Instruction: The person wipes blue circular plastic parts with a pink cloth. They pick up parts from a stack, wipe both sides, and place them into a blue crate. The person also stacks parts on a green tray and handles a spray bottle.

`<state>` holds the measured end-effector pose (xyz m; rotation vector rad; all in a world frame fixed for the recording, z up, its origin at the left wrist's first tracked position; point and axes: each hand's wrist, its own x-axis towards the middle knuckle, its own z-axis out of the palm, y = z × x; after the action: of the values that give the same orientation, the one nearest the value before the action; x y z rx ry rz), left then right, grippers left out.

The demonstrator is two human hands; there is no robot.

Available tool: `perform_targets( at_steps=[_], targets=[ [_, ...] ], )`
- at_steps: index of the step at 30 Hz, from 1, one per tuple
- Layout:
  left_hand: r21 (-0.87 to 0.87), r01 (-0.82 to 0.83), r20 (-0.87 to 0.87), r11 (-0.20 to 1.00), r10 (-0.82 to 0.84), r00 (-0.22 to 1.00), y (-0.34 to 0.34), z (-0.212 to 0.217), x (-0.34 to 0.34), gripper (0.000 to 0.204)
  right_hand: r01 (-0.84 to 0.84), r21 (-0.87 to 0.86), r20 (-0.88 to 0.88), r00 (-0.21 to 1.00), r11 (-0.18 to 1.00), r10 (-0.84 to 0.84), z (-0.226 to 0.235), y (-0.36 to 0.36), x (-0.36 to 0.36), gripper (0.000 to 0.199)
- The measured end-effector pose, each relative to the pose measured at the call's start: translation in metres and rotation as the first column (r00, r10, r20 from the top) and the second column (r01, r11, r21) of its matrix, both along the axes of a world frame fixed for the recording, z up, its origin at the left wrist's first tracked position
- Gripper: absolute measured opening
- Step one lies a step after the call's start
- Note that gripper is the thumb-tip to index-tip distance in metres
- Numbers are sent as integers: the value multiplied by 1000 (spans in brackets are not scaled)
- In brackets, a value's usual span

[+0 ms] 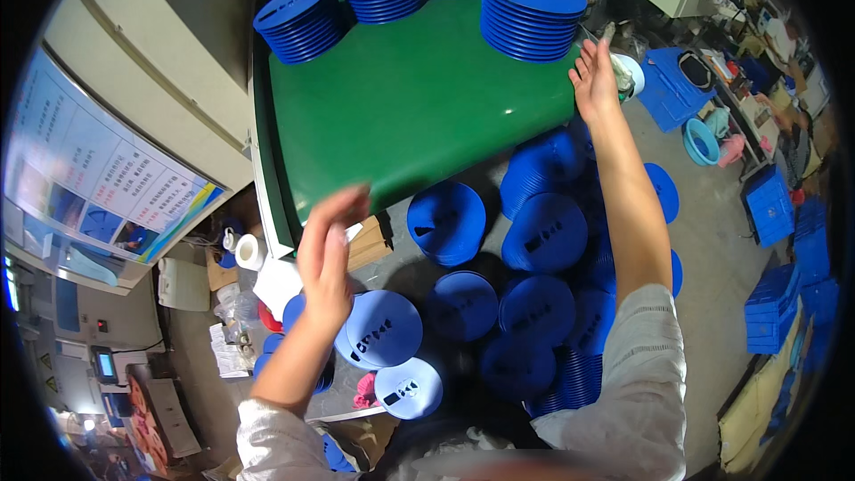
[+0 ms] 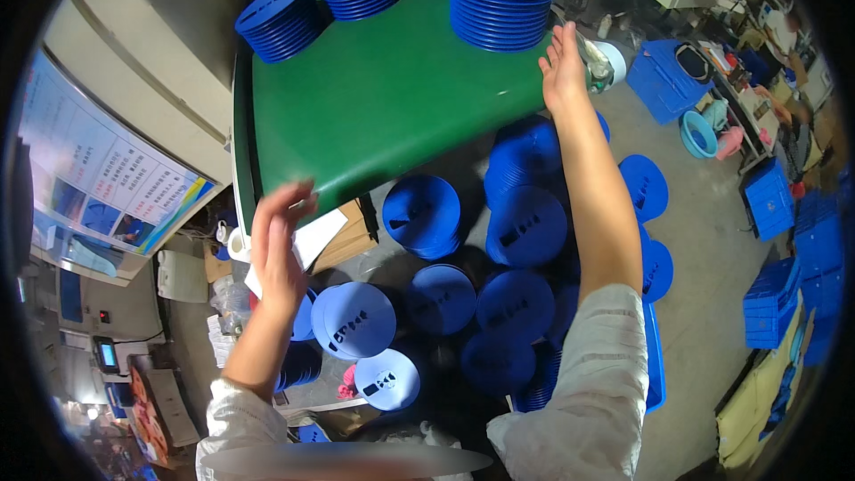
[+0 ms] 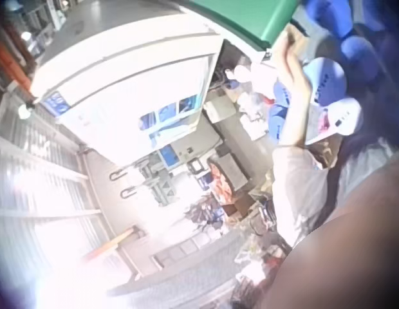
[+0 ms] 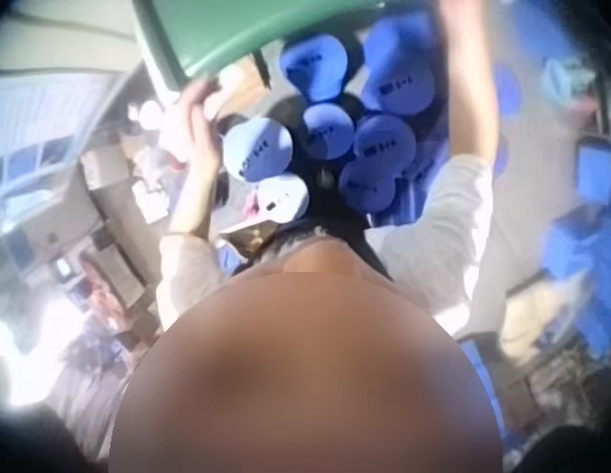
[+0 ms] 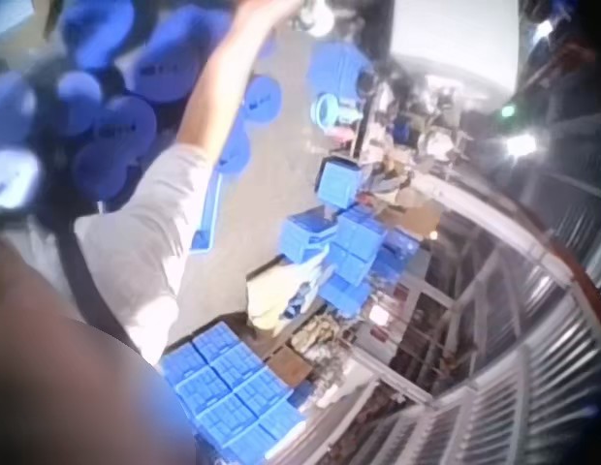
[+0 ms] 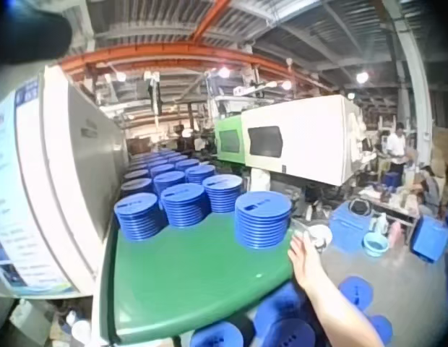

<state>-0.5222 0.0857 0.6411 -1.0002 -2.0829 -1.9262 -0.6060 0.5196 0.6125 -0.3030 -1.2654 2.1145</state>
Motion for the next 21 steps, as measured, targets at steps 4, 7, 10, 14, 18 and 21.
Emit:
perform_targets(
  at_steps=[4,7,10,14,18,21],
  targets=[
    [36,111,440,993,-116,890,147,41,-137,58,-38,-159,148,987,987,62,32,3,-61,102],
    [-92,55,576,994,9,817,233,43,-197,82,-193,-183,59,977,964,206,43,21,-76,95],
    [-17,157,620,988,-113,777,279,24,-242,80,-254,-184,117,953,950,278,37,38,-97,81],
    [134,299,646,945,-312,696,305,31,-235,74,-280,-190,106,947,941,303,36,39,-92,76],
    [339,220,485,915,-370,792,308,31,-213,60,-396,-157,-147,915,905,375,23,52,-97,72],
    [340,212,181,916,-285,941,277,8,-198,68,-81,-96,-275,960,992,52,1,3,-50,58]
  ],
)
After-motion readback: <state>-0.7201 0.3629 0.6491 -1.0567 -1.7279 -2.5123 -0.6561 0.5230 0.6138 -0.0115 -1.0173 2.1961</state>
